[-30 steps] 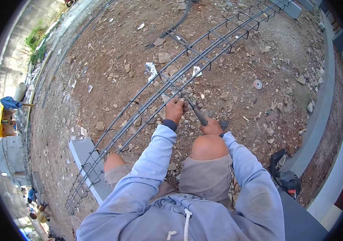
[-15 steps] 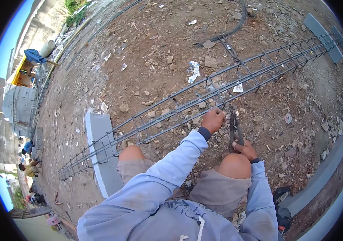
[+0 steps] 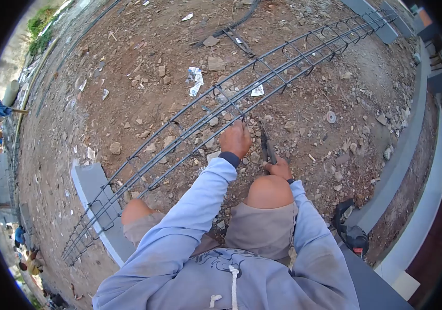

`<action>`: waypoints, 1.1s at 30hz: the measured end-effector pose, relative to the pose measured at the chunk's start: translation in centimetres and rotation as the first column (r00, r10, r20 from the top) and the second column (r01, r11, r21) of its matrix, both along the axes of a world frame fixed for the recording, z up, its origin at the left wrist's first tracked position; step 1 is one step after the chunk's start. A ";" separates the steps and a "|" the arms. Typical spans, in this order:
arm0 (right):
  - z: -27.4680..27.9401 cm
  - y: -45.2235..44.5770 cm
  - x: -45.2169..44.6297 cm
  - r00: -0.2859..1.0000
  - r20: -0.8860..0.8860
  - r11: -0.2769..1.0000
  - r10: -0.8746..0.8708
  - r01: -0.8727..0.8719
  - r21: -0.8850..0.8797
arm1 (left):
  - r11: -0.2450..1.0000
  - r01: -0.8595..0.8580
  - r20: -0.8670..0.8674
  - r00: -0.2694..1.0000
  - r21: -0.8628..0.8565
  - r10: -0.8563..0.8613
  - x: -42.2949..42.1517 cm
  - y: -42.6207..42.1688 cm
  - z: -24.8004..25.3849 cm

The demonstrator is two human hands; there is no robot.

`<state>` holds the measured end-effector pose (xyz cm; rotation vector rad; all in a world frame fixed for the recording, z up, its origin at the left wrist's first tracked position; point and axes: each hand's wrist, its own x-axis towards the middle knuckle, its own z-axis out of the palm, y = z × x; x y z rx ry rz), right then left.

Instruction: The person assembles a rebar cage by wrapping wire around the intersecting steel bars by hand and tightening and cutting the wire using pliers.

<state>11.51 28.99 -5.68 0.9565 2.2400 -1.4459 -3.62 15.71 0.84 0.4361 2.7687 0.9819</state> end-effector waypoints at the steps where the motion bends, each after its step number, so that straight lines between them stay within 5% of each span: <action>1: 0.2 -0.3 0.4 1.000 0.019 1.000 -0.010 0.010 -0.014 | 1.000 0.009 -0.013 1.000 0.011 -0.009 0.1 0.1 -0.2; 3: 0.6 -0.5 0.6 0.999 0.043 0.999 -0.016 0.018 -0.048 | 1.000 0.015 -0.053 0.999 0.025 -0.013 -0.3 0.4 -0.2; 5: -0.4 -0.5 1.1 0.998 -0.005 0.991 -0.063 0.062 -0.118 | 0.912 -0.208 0.362 0.929 0.354 0.071 -1.3 1.6 0.3; 7: -2.2 -0.9 2.5 0.995 -0.031 0.977 -0.099 0.091 -0.193 | 0.712 -0.510 0.711 0.703 0.483 0.020 -1.7 2.4 1.9; 10: -4.0 -0.7 3.3 0.990 -0.076 0.953 -0.123 0.096 -0.287 | 0.808 -0.383 0.543 0.834 0.447 0.095 -1.3 3.4 0.5; 14: -3.1 -0.9 4.3 0.984 -0.109 0.938 -0.141 0.098 -0.333 | 0.982 -0.170 0.001 0.985 0.085 0.171 0.9 1.7 -1.7; 18: -1.7 -1.2 4.8 0.979 -0.133 0.932 -0.151 0.097 -0.349 | 0.998 -0.050 0.038 0.998 0.025 0.049 -0.5 -0.1 -0.9; 19: -1.4 -1.1 4.9 0.978 -0.139 0.931 -0.154 0.097 -0.351 | 0.999 0.006 0.125 0.992 0.034 -0.010 -1.5 -0.2 -0.7; 20: -1.2 -1.1 5.1 0.977 -0.142 0.931 -0.157 0.098 -0.353 | 0.963 -0.102 0.396 0.918 0.251 -0.006 -2.7 -0.3 -0.7; 22: -0.9 -1.0 5.4 0.976 -0.148 0.928 -0.162 0.100 -0.358 | 0.741 -0.454 0.801 0.569 0.494 -0.186 -4.5 0.2 1.8; 23: -0.9 -1.0 5.4 0.975 -0.154 0.927 -0.162 0.097 -0.362 | 0.761 -0.483 0.804 0.588 0.433 -0.084 -4.3 0.9 4.4; 27: -0.6 -0.8 5.6 0.966 -0.190 0.912 -0.176 0.087 -0.400 | 0.838 -0.353 0.641 0.767 0.415 0.006 -2.0 3.1 1.0; 30: 0.1 -0.6 5.3 0.953 -0.242 0.903 -0.183 0.066 -0.424 | 0.992 -0.098 -0.001 0.995 -0.074 0.099 0.3 1.8 -1.6; 33: 1.0 -0.2 4.5 0.963 -0.223 0.934 -0.150 0.063 -0.353 | 0.998 -0.034 -0.011 0.999 -0.061 0.033 1.4 -1.4 -1.7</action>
